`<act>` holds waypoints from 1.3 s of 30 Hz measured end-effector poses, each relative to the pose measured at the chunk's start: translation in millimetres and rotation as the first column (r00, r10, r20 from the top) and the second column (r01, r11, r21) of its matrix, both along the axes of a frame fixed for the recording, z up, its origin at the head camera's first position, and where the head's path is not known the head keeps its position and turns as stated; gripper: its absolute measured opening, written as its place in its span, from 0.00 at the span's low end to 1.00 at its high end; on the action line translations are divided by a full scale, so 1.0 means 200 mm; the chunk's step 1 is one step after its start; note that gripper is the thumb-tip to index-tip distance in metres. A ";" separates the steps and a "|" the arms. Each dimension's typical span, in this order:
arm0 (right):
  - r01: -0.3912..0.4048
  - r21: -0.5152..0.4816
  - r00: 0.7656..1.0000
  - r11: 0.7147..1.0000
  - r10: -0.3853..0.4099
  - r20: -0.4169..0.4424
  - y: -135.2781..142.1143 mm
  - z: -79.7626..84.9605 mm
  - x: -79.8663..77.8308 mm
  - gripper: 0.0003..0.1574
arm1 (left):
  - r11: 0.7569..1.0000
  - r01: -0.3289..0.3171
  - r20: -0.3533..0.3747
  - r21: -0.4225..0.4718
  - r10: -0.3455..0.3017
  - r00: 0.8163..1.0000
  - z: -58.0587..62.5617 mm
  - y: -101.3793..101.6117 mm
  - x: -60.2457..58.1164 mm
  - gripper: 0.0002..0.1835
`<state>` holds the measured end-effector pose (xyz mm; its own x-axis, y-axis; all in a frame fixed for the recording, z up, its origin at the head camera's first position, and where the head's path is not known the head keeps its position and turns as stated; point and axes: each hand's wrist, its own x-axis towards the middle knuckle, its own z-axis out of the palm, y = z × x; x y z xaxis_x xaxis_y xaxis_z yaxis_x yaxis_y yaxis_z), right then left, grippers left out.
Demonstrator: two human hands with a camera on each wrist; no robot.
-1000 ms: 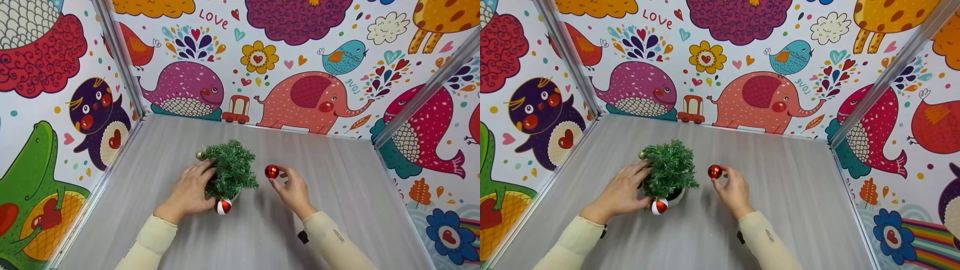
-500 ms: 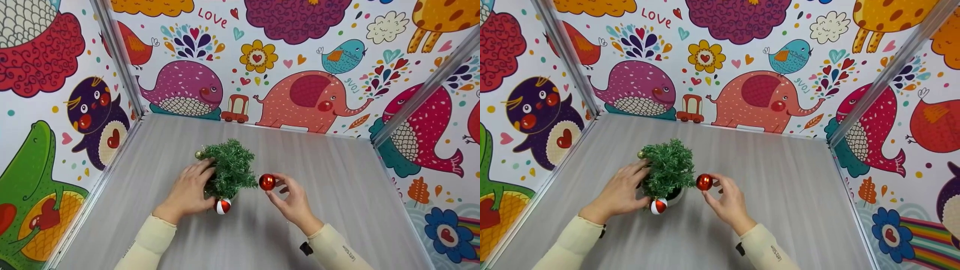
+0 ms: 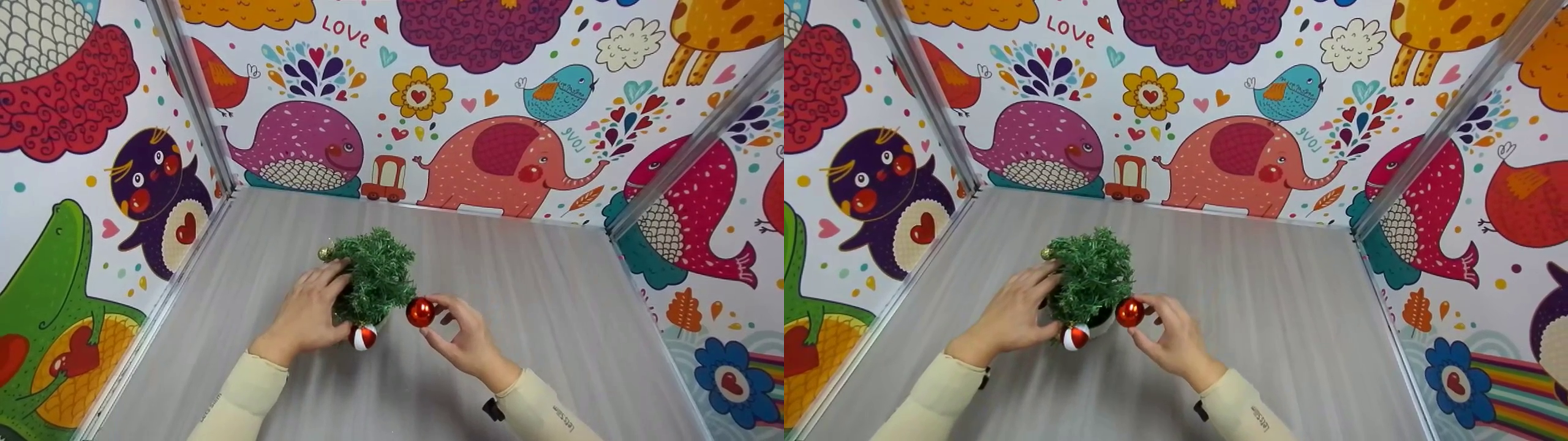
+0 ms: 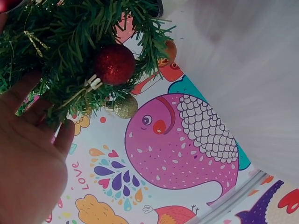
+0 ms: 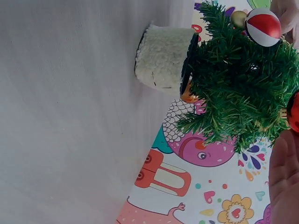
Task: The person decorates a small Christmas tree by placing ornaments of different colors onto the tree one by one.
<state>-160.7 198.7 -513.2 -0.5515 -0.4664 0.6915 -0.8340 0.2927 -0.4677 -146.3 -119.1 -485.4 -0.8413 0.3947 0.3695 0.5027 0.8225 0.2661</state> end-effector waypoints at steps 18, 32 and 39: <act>0.001 0.127 0.959 0.992 0.035 -0.281 -0.04 0.00 0.01 0.34 | 0.993 0.022 -0.186 0.118 0.000 0.983 0.01 0.01 0.02 0.30; -0.033 0.109 0.904 0.993 0.076 -0.420 -0.08 0.01 0.00 0.30 | 0.968 0.171 -0.606 0.183 -0.026 0.795 0.09 0.11 0.02 0.13; -0.053 0.086 0.857 0.995 0.089 -0.508 -0.08 0.02 -0.01 0.30 | 0.977 0.200 -0.609 0.078 -0.112 0.785 0.10 0.17 0.04 0.13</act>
<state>-162.3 182.5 -510.1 -0.0935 -0.5460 0.8325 -0.9699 0.2388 0.0478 -138.4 -85.8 -465.6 -0.3654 0.4119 0.8348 0.7149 0.6985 -0.0318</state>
